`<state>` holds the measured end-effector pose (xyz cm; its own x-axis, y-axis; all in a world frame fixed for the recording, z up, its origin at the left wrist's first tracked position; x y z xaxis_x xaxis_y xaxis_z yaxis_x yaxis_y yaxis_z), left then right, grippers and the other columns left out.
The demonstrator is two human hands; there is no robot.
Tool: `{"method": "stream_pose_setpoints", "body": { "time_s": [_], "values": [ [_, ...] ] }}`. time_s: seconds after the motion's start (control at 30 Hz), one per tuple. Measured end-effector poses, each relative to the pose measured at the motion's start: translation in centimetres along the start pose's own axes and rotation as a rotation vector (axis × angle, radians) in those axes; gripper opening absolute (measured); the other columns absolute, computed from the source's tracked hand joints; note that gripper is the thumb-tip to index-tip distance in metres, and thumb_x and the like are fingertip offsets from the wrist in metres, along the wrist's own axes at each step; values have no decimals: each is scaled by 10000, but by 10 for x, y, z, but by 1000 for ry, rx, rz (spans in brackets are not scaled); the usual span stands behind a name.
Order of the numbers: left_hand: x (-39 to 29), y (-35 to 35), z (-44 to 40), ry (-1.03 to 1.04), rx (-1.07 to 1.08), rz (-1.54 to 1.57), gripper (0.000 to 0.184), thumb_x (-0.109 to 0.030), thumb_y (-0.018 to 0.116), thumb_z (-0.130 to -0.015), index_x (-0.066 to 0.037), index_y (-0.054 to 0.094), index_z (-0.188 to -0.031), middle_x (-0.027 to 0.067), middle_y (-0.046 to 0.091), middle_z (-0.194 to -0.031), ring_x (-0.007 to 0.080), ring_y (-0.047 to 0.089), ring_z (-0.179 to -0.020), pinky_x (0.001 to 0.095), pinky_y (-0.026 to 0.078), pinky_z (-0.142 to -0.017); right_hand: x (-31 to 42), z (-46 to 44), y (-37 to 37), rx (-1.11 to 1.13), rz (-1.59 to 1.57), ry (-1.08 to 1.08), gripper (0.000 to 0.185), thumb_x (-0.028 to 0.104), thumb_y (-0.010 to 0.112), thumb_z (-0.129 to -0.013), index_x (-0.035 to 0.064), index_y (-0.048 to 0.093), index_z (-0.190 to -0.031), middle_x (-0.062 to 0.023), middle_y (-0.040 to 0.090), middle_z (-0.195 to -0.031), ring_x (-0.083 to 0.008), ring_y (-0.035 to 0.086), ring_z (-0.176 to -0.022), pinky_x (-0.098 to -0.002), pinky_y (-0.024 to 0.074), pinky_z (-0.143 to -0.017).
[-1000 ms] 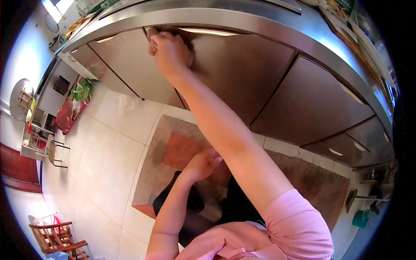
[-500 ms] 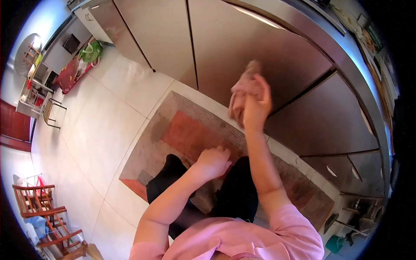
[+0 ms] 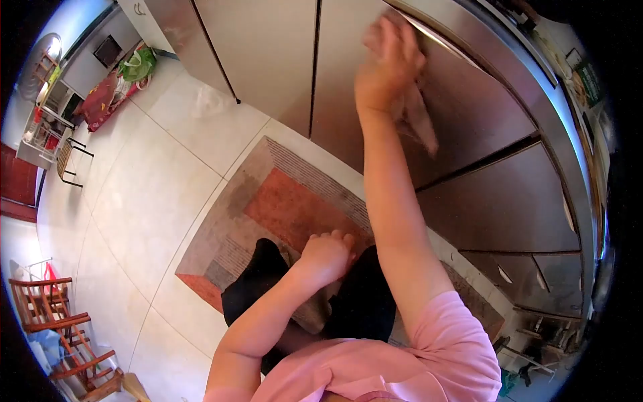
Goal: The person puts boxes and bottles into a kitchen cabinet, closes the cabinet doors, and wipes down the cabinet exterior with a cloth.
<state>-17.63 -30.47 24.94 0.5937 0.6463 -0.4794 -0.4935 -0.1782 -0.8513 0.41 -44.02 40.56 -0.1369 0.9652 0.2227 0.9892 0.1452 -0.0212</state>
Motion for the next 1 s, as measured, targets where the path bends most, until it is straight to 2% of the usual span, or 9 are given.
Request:
{"method": "stream_pose_setpoints", "body": {
  "time_s": [0.1, 0.27, 0.37, 0.63, 0.77, 0.87, 0.9, 0.97, 1.0],
  "values": [
    [0, -3, -4, -6, 58, -62, 246, -253, 542, -812, -42, 550, -938, 155, 567, -897, 308, 580, -853, 427, 439, -728, 24, 6, 42, 310, 62, -199, 439, -1, 559, -656, 157, 582, -1065, -20, 566, -1066, -272, 515, -874, -378, 415, -778],
    [3, 1, -9, 17, 81, -16, 341, -306, 516, -831, -40, 515, -1043, 187, 553, -968, 337, 571, -886, 441, 455, -762, -3, 65, 8, 607, 96, -109, 389, 104, 621, -665, 162, 593, -1049, 18, 569, -1100, -239, 523, -842, -371, 419, -782],
    [10, 4, -5, 7, 102, -30, 350, -306, 513, -834, -37, 509, -1058, 185, 554, -985, 335, 570, -893, 438, 456, -766, -41, 106, -23, 551, 82, -167, 378, 65, 604, -676, 164, 598, -1041, 17, 566, -1105, -242, 521, -849, -381, 417, -780],
    [-1, 6, 0, 6, 81, -78, 310, -290, 527, -824, -43, 529, -1010, 160, 559, -940, 325, 573, -867, 428, 454, -752, -14, 35, -3, 410, 16, -171, 281, 41, 573, -723, 139, 602, -985, -7, 565, -1060, -286, 519, -839, -394, 431, -764],
    [-4, 10, 1, 30, 48, -67, 276, -282, 533, -819, -46, 526, -961, 152, 557, -916, 323, 573, -859, 431, 449, -748, -25, 108, -9, 802, 4, -215, 221, 43, 603, -676, 129, 611, -880, -33, 574, -883, -272, 549, -800, -381, 454, -689],
    [-7, 11, 2, 55, 30, -90, 257, -269, 539, -815, -50, 523, -949, 155, 556, -904, 323, 576, -845, 436, 451, -731, -61, 192, -50, 1243, -163, 343, 240, -20, 542, -675, 98, 604, -875, -73, 590, -847, -258, 572, -748, -383, 465, -637],
    [-9, 11, 1, 54, 21, -93, 250, -260, 542, -814, -52, 522, -950, 157, 555, -898, 324, 577, -840, 439, 452, -723, -76, 228, -66, 1218, -203, 410, 345, -68, 510, -673, 100, 588, -965, -95, 594, -898, -258, 572, -788, -396, 466, -650],
    [-16, 11, 1, 77, 67, -82, 253, -249, 544, -811, -49, 521, -964, 161, 557, -909, 329, 575, -843, 441, 451, -725, -91, 296, -101, 1341, -524, 1047, 376, -128, 453, -693, 41, 561, -1012, -92, 601, -847, -190, 580, -719, -327, 471, -575],
    [-18, 11, 1, 80, 95, -75, 258, -238, 546, -808, -46, 519, -978, 164, 559, -921, 335, 574, -847, 443, 450, -727, -100, 337, -119, 1274, -603, 1146, 373, -136, 433, -705, 10, 547, -1029, -92, 599, -856, -171, 577, -716, -303, 473, -571]
  ]
}}
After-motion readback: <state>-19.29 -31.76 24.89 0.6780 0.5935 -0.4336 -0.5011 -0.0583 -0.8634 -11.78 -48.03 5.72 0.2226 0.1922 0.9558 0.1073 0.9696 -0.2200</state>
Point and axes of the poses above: each hand's wrist, its own z-axis away from the middle knuckle, its own y-axis out of the palm, x = y × z, the point moved 5 cm from there along -z, towards the middle knuckle
